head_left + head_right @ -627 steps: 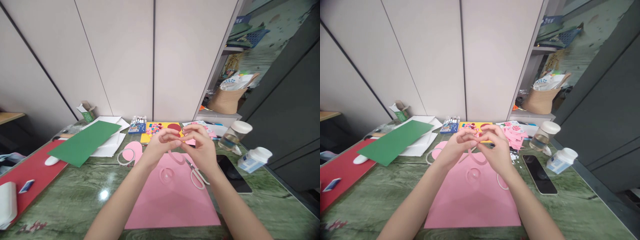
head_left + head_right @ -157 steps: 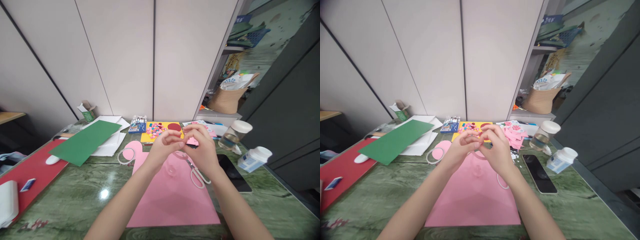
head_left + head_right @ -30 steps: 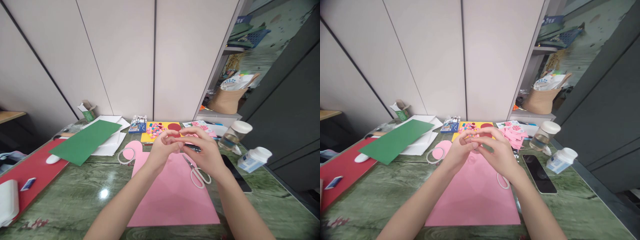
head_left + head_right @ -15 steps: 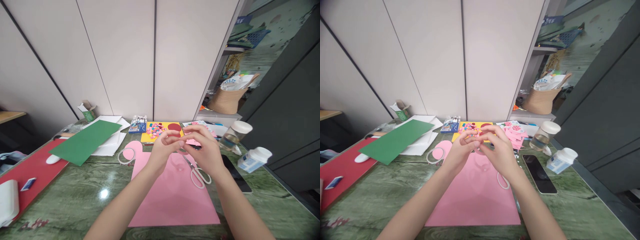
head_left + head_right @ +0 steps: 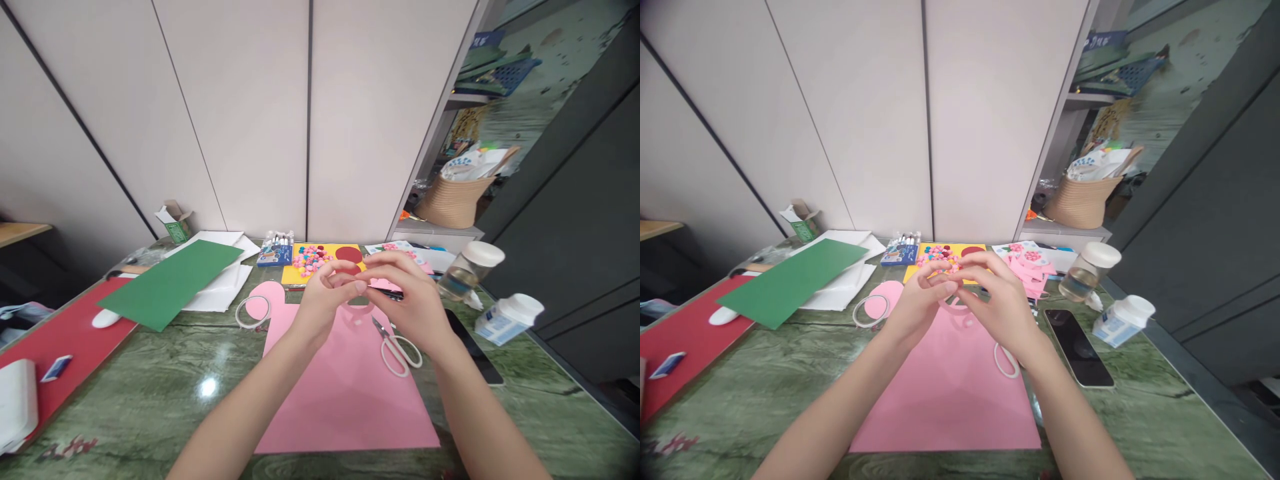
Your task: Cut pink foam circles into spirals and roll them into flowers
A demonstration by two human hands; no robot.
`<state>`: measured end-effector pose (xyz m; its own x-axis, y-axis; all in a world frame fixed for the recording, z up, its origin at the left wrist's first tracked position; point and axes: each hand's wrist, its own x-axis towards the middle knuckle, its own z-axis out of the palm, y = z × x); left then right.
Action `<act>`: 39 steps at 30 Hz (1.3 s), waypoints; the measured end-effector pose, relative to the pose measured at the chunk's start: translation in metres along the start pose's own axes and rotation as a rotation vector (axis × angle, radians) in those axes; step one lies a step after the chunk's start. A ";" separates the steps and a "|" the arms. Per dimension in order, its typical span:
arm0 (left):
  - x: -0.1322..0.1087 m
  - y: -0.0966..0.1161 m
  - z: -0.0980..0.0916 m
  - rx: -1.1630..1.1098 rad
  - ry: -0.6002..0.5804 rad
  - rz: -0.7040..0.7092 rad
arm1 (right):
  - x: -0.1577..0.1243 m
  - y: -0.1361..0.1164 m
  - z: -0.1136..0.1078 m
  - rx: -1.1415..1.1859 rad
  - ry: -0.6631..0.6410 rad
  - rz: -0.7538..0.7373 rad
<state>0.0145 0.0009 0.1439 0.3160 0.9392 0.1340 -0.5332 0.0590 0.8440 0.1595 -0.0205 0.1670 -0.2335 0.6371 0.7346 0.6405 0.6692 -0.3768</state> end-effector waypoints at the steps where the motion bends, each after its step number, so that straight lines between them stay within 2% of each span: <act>1: 0.000 0.000 0.000 -0.001 -0.002 0.000 | 0.000 0.001 0.000 0.005 -0.018 -0.012; 8: 0.001 0.002 0.000 0.004 -0.059 -0.005 | -0.001 0.005 0.004 -0.001 -0.120 -0.073; 16: 0.000 0.001 0.002 0.032 -0.041 -0.036 | -0.001 0.003 0.006 -0.023 0.042 0.041; 23: -0.002 -0.003 0.005 -0.012 -0.059 -0.066 | 0.000 0.002 0.008 -0.016 0.056 0.088; 32: -0.002 -0.002 0.003 -0.009 0.022 -0.041 | 0.001 -0.001 0.006 -0.028 0.031 0.079; 36: -0.001 0.001 -0.001 0.009 0.006 -0.018 | 0.000 0.002 0.001 -0.019 -0.014 0.028; 39: 0.000 0.002 -0.002 0.023 -0.035 -0.030 | -0.001 0.004 0.000 -0.003 -0.102 -0.028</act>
<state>0.0121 0.0012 0.1443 0.3588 0.9249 0.1258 -0.5050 0.0790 0.8595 0.1624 -0.0186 0.1651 -0.3241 0.6541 0.6834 0.6347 0.6861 -0.3556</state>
